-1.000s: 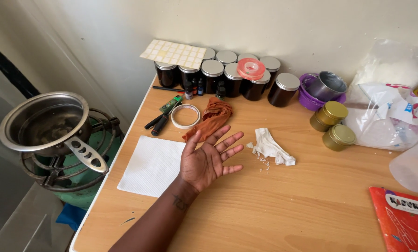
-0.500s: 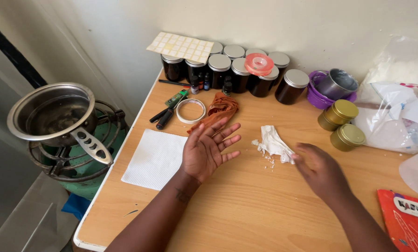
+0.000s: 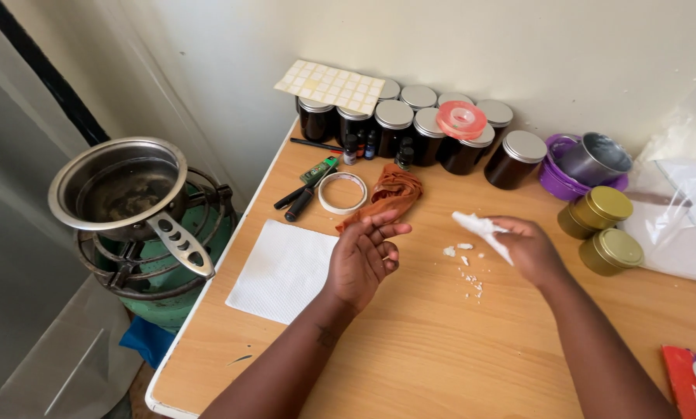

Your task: The person unpacks items from a bag, cleans their hands, writes in a notebook, and inspects small metal tins on a workbench.

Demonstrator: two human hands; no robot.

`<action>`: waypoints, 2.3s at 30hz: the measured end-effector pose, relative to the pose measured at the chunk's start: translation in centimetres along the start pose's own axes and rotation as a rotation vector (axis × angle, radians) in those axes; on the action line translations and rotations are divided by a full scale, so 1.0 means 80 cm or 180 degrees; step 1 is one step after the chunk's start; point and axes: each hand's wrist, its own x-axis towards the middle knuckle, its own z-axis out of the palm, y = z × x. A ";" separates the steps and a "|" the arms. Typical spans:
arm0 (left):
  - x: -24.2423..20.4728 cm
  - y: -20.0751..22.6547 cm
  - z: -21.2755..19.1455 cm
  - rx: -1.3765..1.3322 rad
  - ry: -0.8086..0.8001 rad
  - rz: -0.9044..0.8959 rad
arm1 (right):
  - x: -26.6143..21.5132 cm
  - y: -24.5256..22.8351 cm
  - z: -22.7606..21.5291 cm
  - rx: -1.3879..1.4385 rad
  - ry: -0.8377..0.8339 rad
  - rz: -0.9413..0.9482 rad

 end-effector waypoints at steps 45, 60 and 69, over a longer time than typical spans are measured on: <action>0.012 0.024 -0.019 0.0273 0.0002 0.0344 | 0.055 0.067 -0.017 0.1075 0.0793 0.0022; 0.005 0.084 -0.034 -0.0138 0.0346 0.0946 | -0.022 -0.092 0.129 0.0673 -0.2032 -0.0496; 0.018 0.029 -0.024 0.0828 0.0323 0.0541 | -0.042 -0.065 0.030 0.1064 -0.2565 -0.0155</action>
